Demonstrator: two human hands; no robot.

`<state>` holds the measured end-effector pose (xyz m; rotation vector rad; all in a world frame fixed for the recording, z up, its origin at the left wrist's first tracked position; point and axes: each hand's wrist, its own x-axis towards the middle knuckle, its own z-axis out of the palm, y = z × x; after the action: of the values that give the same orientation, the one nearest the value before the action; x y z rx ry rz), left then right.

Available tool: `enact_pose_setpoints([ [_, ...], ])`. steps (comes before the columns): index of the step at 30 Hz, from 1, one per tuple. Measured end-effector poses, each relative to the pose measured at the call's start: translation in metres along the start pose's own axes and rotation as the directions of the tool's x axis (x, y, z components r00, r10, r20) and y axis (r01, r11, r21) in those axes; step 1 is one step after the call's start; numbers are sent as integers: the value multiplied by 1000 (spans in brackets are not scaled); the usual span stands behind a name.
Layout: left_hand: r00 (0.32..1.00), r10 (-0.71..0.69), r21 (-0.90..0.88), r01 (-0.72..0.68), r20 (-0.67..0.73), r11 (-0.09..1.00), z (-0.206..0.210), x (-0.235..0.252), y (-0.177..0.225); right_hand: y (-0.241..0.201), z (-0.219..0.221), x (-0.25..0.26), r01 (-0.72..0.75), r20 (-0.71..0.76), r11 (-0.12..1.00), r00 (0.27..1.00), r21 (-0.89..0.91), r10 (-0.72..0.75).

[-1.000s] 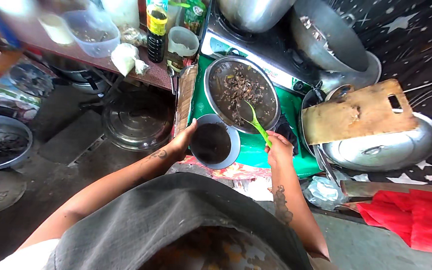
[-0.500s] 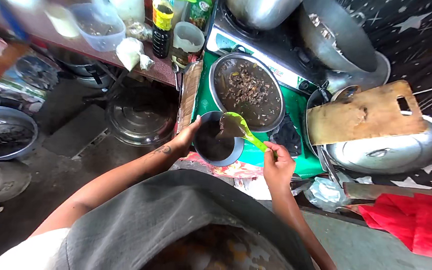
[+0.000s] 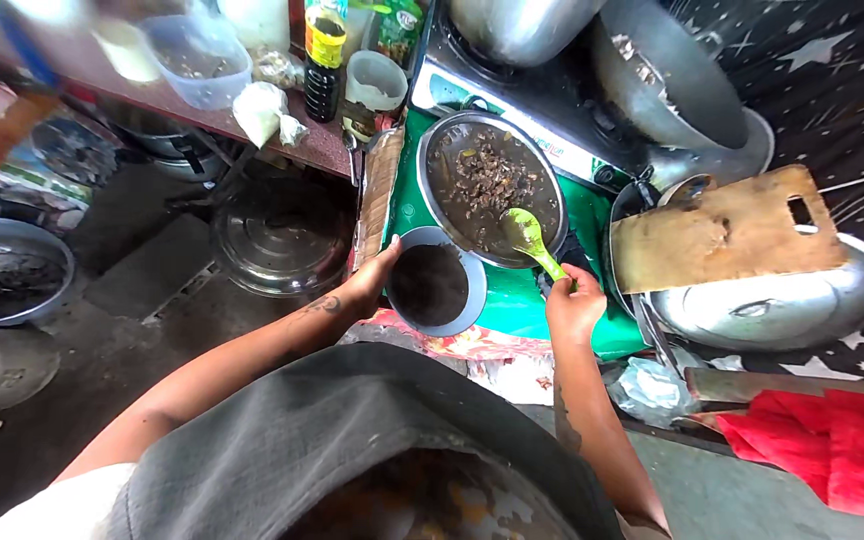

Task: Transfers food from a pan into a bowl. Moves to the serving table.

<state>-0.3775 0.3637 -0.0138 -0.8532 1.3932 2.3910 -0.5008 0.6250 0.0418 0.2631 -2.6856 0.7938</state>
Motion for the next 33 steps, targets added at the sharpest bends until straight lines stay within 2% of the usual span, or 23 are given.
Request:
enact_pose_setpoints([
  [6, 998, 52, 4, -53, 17, 999, -2, 1, -1, -14, 8, 6, -104, 132, 995, 986, 11, 101],
  [8, 999, 50, 0, -50, 8, 999, -1, 0, 0, -14, 12, 11, -221, 177, 970, 964, 107, 200],
  [12, 999, 42, -31, -41, 24, 999, -3, 2, 0, -19, 11, 18, -554, 286, 734, 832, 392, 476],
  [15, 999, 42, -32, -41, 34, 999, -3, 1, 0, -24, 5, 19, -614, 327, 628, 788, 478, 522],
  [21, 1000, 21, -23, -20, 18, 1000, -5, 5, -1, -35, -8, 16, -584, 324, 597, 808, 549, 492],
  [26, 999, 32, -13, -31, 18, 999, -5, 5, -1, -41, -23, 1, -492, 335, 638, 871, 593, 360],
  [30, 999, 43, -19, -42, 34, 999, -6, 5, -2, -41, -29, -20, -379, 339, 772, 914, 511, 224],
  [33, 999, 43, 4, -44, 28, 999, -6, 3, -1, -37, -25, -35, -150, 264, 914, 963, 376, 50],
])
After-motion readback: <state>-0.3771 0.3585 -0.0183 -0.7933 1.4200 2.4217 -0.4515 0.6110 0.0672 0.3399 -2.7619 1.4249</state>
